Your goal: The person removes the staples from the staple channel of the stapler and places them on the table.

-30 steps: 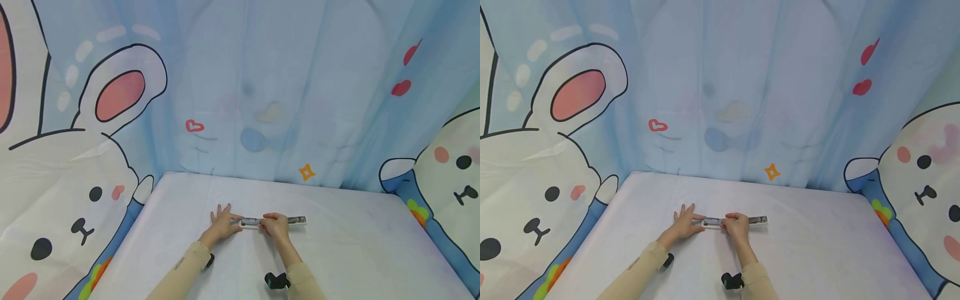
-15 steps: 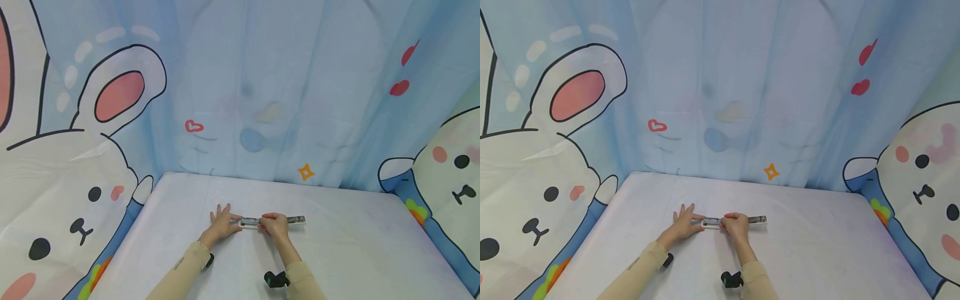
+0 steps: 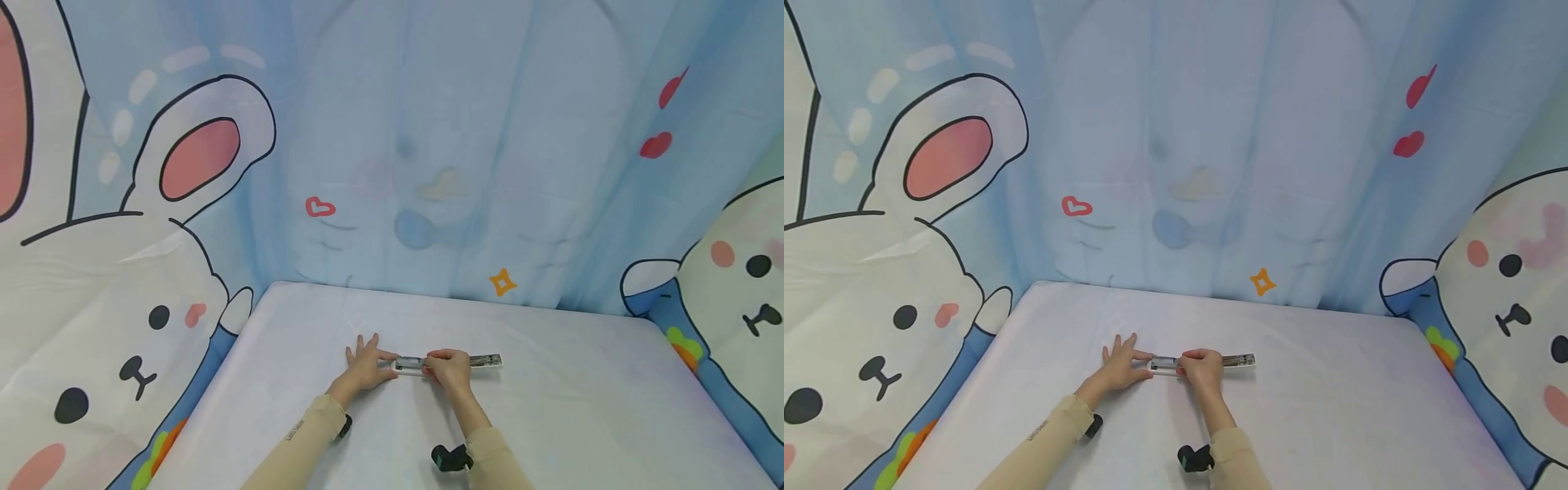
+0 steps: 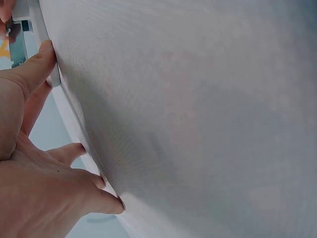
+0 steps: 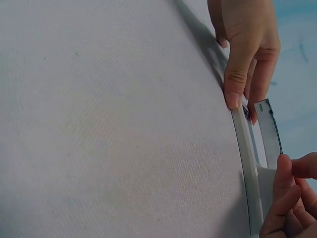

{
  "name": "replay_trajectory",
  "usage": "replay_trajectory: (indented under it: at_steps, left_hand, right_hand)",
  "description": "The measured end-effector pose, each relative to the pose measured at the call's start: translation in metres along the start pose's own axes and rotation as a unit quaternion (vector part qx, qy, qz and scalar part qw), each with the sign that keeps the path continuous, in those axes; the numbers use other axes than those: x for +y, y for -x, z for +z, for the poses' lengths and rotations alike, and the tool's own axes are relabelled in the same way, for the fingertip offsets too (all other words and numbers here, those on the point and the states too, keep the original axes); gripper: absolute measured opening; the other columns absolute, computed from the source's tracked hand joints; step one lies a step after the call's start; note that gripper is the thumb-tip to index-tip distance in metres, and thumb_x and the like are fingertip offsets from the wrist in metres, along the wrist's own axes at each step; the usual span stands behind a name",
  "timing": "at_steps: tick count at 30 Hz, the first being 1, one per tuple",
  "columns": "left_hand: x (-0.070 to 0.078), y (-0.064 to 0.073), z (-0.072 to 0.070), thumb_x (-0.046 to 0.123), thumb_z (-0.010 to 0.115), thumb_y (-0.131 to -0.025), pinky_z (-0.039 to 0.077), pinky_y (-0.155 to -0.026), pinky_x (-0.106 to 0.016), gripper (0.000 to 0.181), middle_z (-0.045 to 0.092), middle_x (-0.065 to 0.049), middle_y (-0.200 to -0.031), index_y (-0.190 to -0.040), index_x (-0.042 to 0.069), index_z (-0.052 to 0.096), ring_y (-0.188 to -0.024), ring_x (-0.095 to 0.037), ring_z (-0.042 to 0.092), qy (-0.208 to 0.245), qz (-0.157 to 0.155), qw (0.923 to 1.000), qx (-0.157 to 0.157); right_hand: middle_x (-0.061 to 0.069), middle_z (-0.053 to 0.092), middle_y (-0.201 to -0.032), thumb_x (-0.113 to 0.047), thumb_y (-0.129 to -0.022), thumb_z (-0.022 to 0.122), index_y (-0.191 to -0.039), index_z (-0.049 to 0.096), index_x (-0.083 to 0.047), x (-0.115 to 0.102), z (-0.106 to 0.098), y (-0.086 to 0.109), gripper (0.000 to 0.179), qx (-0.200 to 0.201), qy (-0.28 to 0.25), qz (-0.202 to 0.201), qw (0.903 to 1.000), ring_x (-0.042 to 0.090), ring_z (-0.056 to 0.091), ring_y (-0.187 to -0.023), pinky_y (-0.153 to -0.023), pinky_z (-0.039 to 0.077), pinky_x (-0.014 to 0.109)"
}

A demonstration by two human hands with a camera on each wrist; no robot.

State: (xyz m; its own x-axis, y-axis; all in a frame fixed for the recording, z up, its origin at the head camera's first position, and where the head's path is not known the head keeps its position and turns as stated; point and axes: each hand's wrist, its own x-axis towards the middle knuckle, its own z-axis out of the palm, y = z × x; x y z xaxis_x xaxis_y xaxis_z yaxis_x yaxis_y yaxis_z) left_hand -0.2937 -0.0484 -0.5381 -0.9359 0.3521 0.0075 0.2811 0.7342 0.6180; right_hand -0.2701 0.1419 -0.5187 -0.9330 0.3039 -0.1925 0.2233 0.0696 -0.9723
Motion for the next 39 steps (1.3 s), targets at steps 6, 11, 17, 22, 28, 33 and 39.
replay_trajectory:
  at_steps: [6, 11, 17, 22, 28, 33, 39]
  left_hand:
    - [0.001, 0.001, 0.001, 0.030, 0.077, -0.086, 0.003, -0.108, -0.073, 0.039, 0.026, -0.027, -0.157, -0.121, 0.015, 0.072, -0.144, -0.055, 0.005, -0.005, -0.007, 1.0000, -0.002]
    - [0.001, 0.001, -0.001, 0.030, 0.077, -0.086, 0.003, -0.108, -0.073, 0.039, 0.026, -0.027, -0.156, -0.121, 0.015, 0.072, -0.144, -0.056, 0.006, -0.008, -0.004, 1.0000, -0.001]
    - [0.001, 0.001, -0.002, 0.029, 0.078, -0.085, 0.003, -0.108, -0.073, 0.039, 0.026, -0.027, -0.156, -0.121, 0.015, 0.072, -0.144, -0.055, 0.006, -0.007, -0.007, 0.9999, -0.002]
    - [0.002, 0.002, -0.001, 0.029, 0.077, -0.086, 0.003, -0.108, -0.073, 0.038, 0.026, -0.027, -0.157, -0.121, 0.015, 0.072, -0.144, -0.055, 0.005, -0.003, -0.008, 1.0000, -0.003]
    - [0.003, 0.002, -0.002, 0.030, 0.077, -0.086, 0.002, -0.108, -0.073, 0.038, 0.025, -0.027, -0.157, -0.121, 0.015, 0.073, -0.144, -0.055, 0.004, -0.002, -0.009, 1.0000, -0.003]
    - [0.004, 0.003, -0.003, 0.029, 0.077, -0.086, 0.003, -0.108, -0.073, 0.038, 0.026, -0.028, -0.156, -0.120, 0.014, 0.073, -0.144, -0.056, 0.005, 0.000, -0.004, 1.0000, -0.001]
    - [0.004, 0.002, -0.002, 0.029, 0.078, -0.085, 0.003, -0.107, -0.075, 0.038, 0.027, -0.029, -0.156, -0.120, 0.013, 0.073, -0.143, -0.057, 0.006, -0.003, 0.003, 1.0000, 0.002]
  right_hand:
    - [0.011, 0.069, -0.074, 0.005, -0.080, 0.072, -0.103, 0.067, 0.014, -0.001, -0.002, 0.003, 0.025, 0.009, 0.009, -0.008, 0.9999, 0.011, 0.064, -0.053, -0.050, 0.047, 0.021]
    - [0.005, 0.069, -0.068, 0.004, -0.081, 0.073, -0.103, 0.068, 0.013, -0.008, -0.005, 0.004, 0.025, 0.015, 0.011, -0.025, 0.9995, 0.009, 0.062, -0.053, -0.047, 0.043, 0.021]
    - [0.001, 0.068, -0.068, -0.001, -0.081, 0.076, -0.105, 0.069, 0.010, -0.015, -0.009, 0.011, 0.027, -0.003, -0.007, 0.008, 0.9999, 0.007, 0.060, -0.056, -0.047, 0.042, 0.021]
    - [0.002, 0.069, -0.070, -0.005, -0.080, 0.079, -0.102, 0.072, 0.007, -0.010, -0.009, 0.018, 0.026, -0.012, -0.008, 0.030, 0.9994, 0.009, 0.058, -0.059, -0.050, 0.042, 0.023]
    - [0.001, 0.068, -0.070, -0.007, -0.079, 0.080, -0.095, 0.076, 0.001, 0.001, -0.004, 0.029, 0.018, -0.038, 0.020, 0.035, 0.9985, 0.010, 0.057, -0.059, -0.052, 0.042, 0.024]
    - [-0.001, 0.068, -0.066, -0.004, -0.078, 0.080, -0.093, 0.076, 0.002, 0.011, 0.001, 0.035, 0.017, -0.053, 0.030, 0.038, 0.9974, 0.008, 0.056, -0.054, -0.048, 0.038, 0.022]
    - [0.000, 0.069, -0.064, -0.002, -0.077, 0.079, -0.093, 0.076, 0.005, 0.020, 0.004, 0.039, 0.017, -0.054, 0.032, 0.035, 0.9974, 0.006, 0.055, -0.050, -0.045, 0.036, 0.020]
